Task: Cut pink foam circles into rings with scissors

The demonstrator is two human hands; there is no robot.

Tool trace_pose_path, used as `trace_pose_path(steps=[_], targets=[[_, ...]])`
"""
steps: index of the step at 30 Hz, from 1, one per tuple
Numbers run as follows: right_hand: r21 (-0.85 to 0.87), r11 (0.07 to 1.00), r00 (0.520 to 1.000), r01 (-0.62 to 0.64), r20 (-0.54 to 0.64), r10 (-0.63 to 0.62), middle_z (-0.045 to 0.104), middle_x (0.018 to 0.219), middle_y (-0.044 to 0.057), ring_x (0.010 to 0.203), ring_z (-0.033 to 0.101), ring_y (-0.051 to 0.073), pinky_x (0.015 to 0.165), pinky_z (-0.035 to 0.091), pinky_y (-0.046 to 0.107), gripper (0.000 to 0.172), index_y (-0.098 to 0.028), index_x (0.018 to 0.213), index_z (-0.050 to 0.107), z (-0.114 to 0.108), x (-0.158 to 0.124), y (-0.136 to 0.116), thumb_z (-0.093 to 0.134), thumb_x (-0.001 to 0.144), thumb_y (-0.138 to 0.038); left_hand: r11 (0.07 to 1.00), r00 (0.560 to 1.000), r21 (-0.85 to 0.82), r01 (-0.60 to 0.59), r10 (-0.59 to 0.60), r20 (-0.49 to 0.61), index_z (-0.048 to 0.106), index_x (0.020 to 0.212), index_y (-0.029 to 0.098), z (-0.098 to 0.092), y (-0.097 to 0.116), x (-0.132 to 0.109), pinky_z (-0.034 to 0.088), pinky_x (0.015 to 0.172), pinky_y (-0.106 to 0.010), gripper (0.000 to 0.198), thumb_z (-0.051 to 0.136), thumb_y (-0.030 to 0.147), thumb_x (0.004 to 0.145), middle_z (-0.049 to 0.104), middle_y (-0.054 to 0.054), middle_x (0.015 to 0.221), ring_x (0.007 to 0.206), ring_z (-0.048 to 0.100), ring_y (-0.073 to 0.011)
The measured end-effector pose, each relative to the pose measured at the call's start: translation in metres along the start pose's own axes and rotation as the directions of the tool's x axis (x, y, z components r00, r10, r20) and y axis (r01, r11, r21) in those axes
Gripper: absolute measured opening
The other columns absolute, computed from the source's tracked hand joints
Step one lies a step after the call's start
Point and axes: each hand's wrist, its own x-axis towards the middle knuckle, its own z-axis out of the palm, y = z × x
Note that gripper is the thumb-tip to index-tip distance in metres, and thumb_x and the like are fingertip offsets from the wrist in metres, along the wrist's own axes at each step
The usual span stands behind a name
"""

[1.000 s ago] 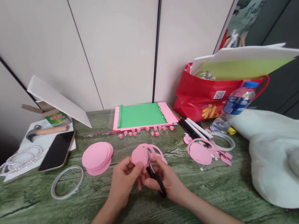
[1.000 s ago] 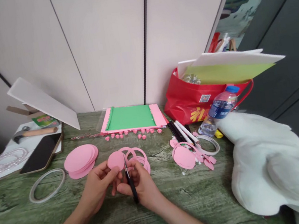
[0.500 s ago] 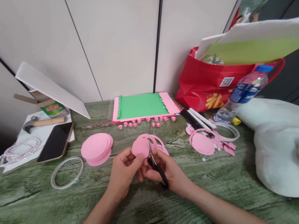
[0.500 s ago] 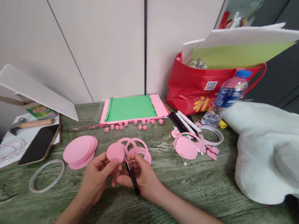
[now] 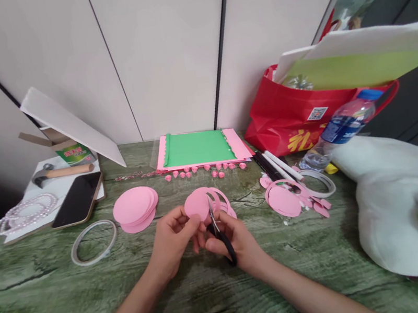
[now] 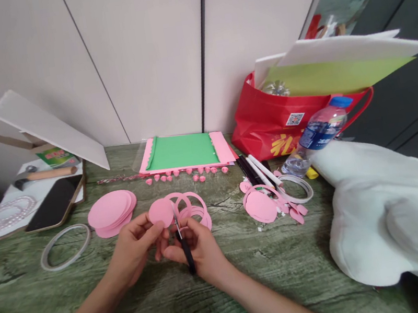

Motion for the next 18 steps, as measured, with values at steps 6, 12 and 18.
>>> trace_pose_path(steps=[6, 12, 18], targets=[[-0.065, 0.998, 1.0, -0.018, -0.003, 0.018, 0.051, 0.06, -0.005, 0.051, 0.043, 0.009, 0.049, 0.032, 0.021, 0.043, -0.02, 0.081, 0.049, -0.0023, -0.001, 0.001, 0.073, 0.061, -0.049, 1.0, 1.0, -0.029, -0.011, 0.011, 0.001, 0.055, 0.068, 0.014, -0.0012, 0.0014, 0.0005, 0.039, 0.035, -0.017, 0.016, 0.061, 0.027, 0.076, 0.058, 0.002, 0.054, 0.039, 0.05, -0.007], [-0.095, 0.995, 1.0, -0.025, -0.017, 0.023, 0.051, 0.058, -0.005, 0.042, 0.042, 0.008, 0.041, 0.033, 0.021, 0.041, -0.021, 0.079, 0.049, -0.0039, -0.0006, 0.0053, 0.073, 0.061, -0.048, 0.998, 1.0, -0.054, -0.017, 0.017, 0.005, 0.055, 0.069, 0.014, -0.0017, 0.0035, -0.0002, 0.038, 0.035, -0.017, 0.016, 0.062, 0.028, 0.074, 0.058, 0.002, 0.054, 0.039, 0.05, -0.0074], [-0.054, 0.999, 1.0, 0.002, 0.006, -0.002, 0.056, 0.063, -0.003, 0.047, 0.047, 0.01, 0.045, 0.036, 0.022, 0.042, -0.02, 0.081, 0.05, 0.0, -0.0023, 0.006, 0.073, 0.061, -0.048, 0.999, 1.0, -0.037, -0.006, 0.006, 0.009, 0.056, 0.068, 0.014, 0.0016, 0.0039, 0.0006, 0.039, 0.035, -0.017, 0.019, 0.062, 0.03, 0.075, 0.059, 0.002, 0.055, 0.038, 0.05, -0.0073]])
